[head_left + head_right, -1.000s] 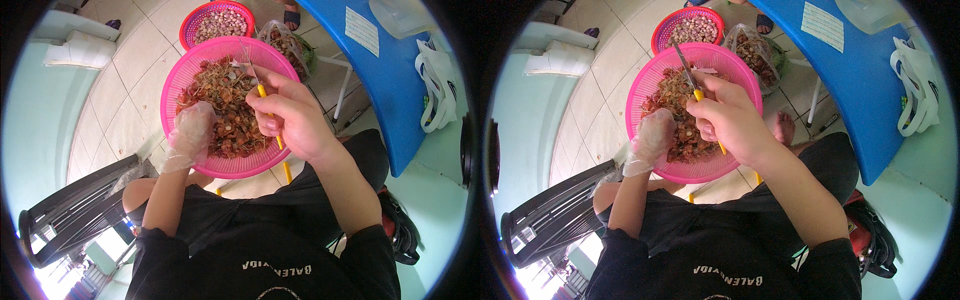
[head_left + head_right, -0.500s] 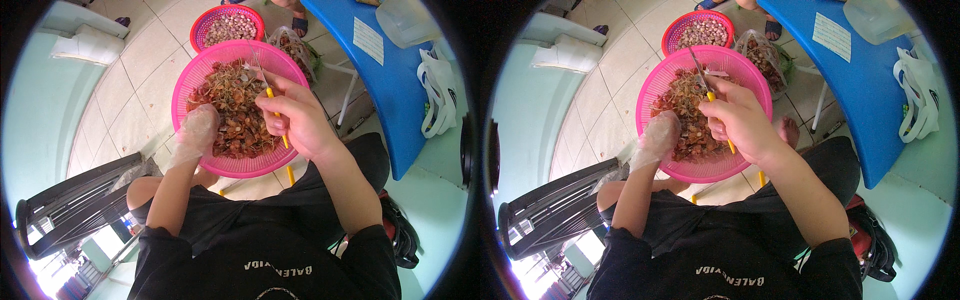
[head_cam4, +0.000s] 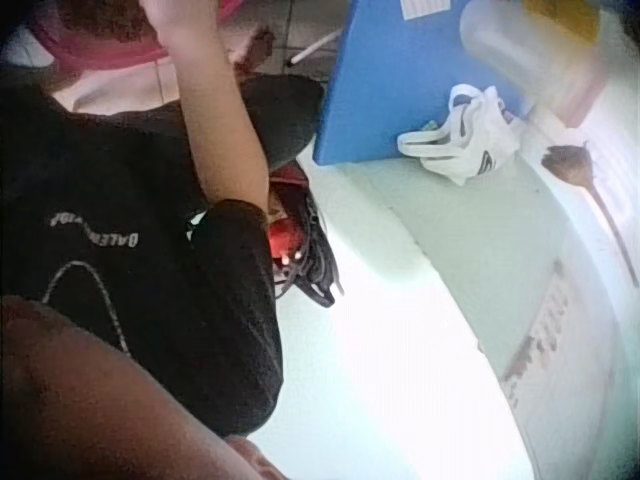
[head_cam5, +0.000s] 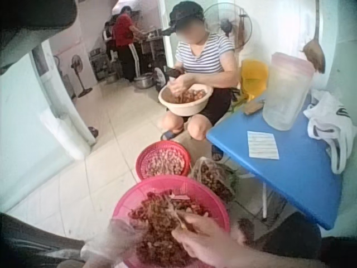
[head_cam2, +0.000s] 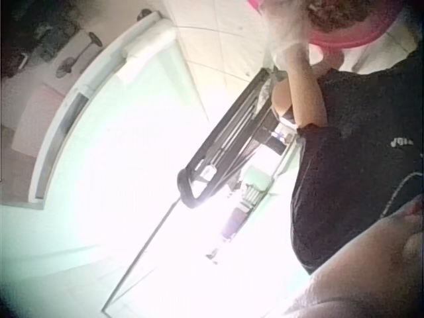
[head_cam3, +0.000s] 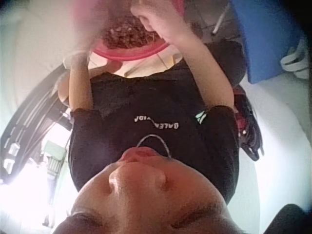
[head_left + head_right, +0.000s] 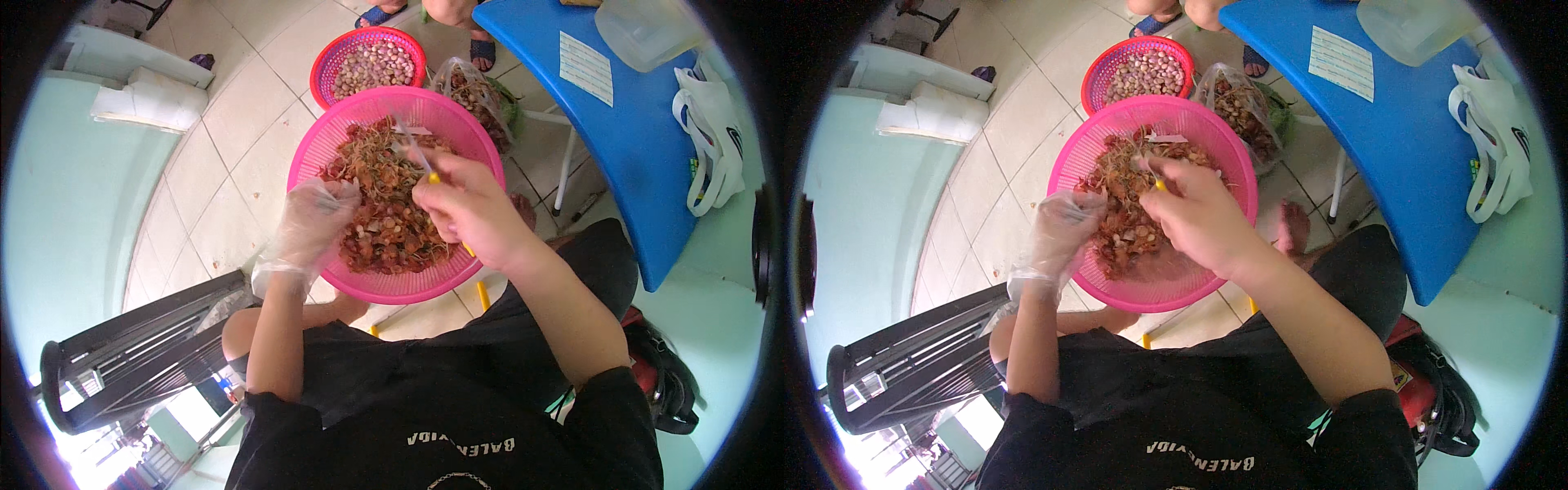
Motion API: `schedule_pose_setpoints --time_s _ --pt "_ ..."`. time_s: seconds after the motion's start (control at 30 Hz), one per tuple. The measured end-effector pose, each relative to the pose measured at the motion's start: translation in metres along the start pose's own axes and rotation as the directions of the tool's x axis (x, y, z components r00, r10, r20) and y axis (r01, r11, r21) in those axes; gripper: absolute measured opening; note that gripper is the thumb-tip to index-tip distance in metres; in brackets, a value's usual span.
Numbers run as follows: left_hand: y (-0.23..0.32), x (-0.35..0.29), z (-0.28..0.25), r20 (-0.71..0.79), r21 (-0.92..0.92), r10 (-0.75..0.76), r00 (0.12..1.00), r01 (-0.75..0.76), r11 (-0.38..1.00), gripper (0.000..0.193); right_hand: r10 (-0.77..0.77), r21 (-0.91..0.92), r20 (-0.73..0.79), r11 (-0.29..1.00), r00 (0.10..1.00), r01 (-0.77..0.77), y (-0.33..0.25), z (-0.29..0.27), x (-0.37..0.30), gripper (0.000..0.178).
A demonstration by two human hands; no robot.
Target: The person uses a knife and a fork to peel and trim shallots, placing the cleaned shallots into a separate pink basket.
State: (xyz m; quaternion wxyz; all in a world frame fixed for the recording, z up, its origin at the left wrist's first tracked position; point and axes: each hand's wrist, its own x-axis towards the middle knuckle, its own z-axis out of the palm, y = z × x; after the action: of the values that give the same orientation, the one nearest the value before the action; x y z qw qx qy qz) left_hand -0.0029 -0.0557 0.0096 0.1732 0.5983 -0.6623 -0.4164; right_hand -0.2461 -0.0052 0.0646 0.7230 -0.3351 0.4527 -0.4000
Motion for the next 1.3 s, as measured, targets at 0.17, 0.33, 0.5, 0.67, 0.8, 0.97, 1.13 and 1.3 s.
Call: schedule_pose_setpoints --time_s 0.17,0.33,0.5,0.67,0.8,0.97,1.13,1.3 --pt "0.019 -0.008 -0.008 0.164 -0.583 -0.244 0.956 0.294 0.757 0.02 -0.1 -0.242 0.055 0.964 0.993 0.11 0.016 0.018 0.004 0.042" --pt "0.028 -0.031 0.012 0.342 -0.909 -0.089 0.936 0.353 0.221 0.016 -0.192 -0.081 0.104 0.976 0.976 0.2 0.039 0.03 0.003 0.049" --pt "0.036 -0.036 0.017 0.401 -0.882 -0.176 0.899 0.431 0.192 0.022 0.048 0.258 0.058 0.964 0.997 -0.062 0.025 0.035 -0.001 0.046" --pt "0.044 -0.033 0.024 0.432 -0.889 -0.159 0.888 0.449 0.093 0.025 0.025 0.309 0.197 0.947 0.98 -0.087 0.034 0.018 0.003 0.054" --pt "0.044 -0.033 0.017 0.425 -0.896 -0.082 0.901 0.432 0.098 0.023 0.022 0.191 0.154 0.98 0.988 -0.051 0.03 0.023 0.0 0.055" --pt "0.045 -0.04 0.019 0.384 -0.921 -0.079 0.92 0.376 -0.099 0.018 -0.025 0.146 0.216 0.989 0.976 -0.007 0.034 0.022 0.001 0.055" --pt "0.058 -0.045 0.019 0.342 -0.939 -0.138 0.93 0.342 -0.026 0.019 -0.074 0.108 0.25 0.993 0.965 0.049 0.04 0.023 0.003 0.056" --pt "0.078 -0.045 0.019 0.249 -0.96 -0.312 0.917 0.276 0.045 0.018 -0.105 -0.024 0.238 0.993 0.965 0.114 0.04 0.023 0.003 0.054"
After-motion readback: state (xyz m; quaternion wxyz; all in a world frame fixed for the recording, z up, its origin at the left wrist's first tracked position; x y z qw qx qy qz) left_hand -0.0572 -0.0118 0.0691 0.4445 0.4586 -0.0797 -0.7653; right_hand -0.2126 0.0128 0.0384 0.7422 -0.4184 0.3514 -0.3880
